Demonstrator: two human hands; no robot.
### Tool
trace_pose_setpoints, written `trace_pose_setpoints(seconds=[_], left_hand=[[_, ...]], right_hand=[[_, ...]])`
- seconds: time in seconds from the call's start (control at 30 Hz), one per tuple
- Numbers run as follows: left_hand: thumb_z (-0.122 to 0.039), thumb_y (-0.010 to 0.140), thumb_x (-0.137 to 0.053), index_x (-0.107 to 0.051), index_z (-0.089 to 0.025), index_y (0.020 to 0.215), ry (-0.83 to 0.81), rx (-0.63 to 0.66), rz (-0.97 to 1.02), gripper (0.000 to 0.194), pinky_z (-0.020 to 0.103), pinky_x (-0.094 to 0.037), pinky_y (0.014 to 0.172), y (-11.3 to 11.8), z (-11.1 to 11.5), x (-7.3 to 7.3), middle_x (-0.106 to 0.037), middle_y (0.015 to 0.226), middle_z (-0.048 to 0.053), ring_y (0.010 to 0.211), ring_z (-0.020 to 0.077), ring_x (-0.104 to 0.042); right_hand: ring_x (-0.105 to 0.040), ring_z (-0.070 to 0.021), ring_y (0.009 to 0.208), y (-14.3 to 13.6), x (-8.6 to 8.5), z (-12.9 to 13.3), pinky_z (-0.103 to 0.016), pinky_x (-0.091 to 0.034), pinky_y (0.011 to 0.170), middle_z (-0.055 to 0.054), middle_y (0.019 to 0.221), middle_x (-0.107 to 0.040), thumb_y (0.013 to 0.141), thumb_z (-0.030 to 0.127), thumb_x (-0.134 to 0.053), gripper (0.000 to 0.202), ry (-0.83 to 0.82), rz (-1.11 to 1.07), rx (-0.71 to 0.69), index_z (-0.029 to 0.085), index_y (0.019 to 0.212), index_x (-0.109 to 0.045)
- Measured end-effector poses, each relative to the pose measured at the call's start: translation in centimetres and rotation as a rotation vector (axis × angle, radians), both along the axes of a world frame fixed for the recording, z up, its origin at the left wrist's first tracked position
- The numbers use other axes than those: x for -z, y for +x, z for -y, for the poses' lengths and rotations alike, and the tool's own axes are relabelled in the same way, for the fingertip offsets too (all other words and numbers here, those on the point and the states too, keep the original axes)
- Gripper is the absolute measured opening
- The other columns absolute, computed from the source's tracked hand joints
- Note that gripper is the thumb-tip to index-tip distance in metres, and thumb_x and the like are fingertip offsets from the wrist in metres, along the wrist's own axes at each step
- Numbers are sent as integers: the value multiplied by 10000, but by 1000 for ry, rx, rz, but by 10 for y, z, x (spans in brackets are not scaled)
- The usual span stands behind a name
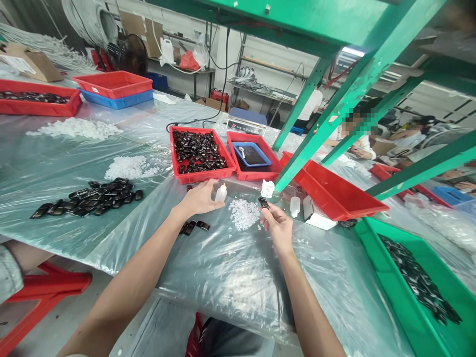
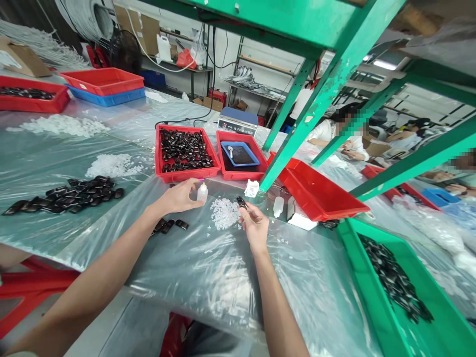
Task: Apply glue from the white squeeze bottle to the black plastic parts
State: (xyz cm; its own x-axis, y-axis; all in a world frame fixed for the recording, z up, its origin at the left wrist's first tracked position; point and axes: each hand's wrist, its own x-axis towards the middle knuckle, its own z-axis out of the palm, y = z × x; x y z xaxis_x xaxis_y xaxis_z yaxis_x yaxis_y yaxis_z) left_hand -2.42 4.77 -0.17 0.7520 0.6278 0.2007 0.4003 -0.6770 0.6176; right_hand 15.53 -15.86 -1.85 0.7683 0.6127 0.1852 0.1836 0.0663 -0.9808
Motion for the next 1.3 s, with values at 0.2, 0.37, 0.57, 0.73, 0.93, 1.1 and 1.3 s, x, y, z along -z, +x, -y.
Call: trace_pose_setpoints(seconds=[0.2,0.37,0.57,0.73,0.93,1.1,1.3], left_hand=[[-438,789,-696,-723,-197,931,-59,109,49,280,350,-513,831,11,-6,17,-758,974,66,942,280,-682],[-488,787,-752,-723,-159,1020,-455,259,383,405,353,-540,898,21,4,15,-764,1045,84,944,231,-706],[-542,886,-665,-708,-171,1209,-691,240,636,494,286,-510,721,29,35,0,-724,973,66,822,179,-648],[-500,858,-707,-724,-167,1048,-868,205,741,384,234,-292,501,29,47,-4,-556,674,-2,555,96,-449],[-464,763,-791,-773,-145,956,-945,144,714,373,250,-171,501,27,52,-8,-397,547,-46,512,78,-299],[-471,758,-796,-792,-138,937,-960,137,736,378,257,-178,505,27,54,-8,-403,555,-35,527,81,-293],[-459,757,-796,-792,-140,902,-933,160,708,350,263,-168,509,26,53,-9,-359,533,-49,522,80,-267]], right_hand=[[-525,-122,492,-2,-1,0,-249,-374,409,-9,680,-672,700,533,-850,482,44,-58,2,167,998,-752],[-552,-133,525,-6,-4,0,-249,-374,419,4,669,-653,697,497,-865,443,47,-88,-21,177,978,-741],[-540,-116,519,-7,-5,0,-247,-365,413,0,745,-671,674,463,-875,449,62,-142,-15,182,994,-733],[-511,-96,483,-5,-5,0,-234,-358,400,33,700,-635,655,451,-885,445,101,-156,-2,195,980,-719],[-530,-101,503,-5,-6,0,-227,-348,392,33,708,-643,648,420,-893,427,121,-174,-10,205,978,-730],[-531,-104,505,-5,-5,0,-227,-346,391,31,695,-639,645,429,-894,425,109,-169,-17,203,969,-737],[-530,-104,504,-5,-4,0,-225,-351,392,29,692,-636,648,448,-897,444,98,-148,-42,201,980,-736]])
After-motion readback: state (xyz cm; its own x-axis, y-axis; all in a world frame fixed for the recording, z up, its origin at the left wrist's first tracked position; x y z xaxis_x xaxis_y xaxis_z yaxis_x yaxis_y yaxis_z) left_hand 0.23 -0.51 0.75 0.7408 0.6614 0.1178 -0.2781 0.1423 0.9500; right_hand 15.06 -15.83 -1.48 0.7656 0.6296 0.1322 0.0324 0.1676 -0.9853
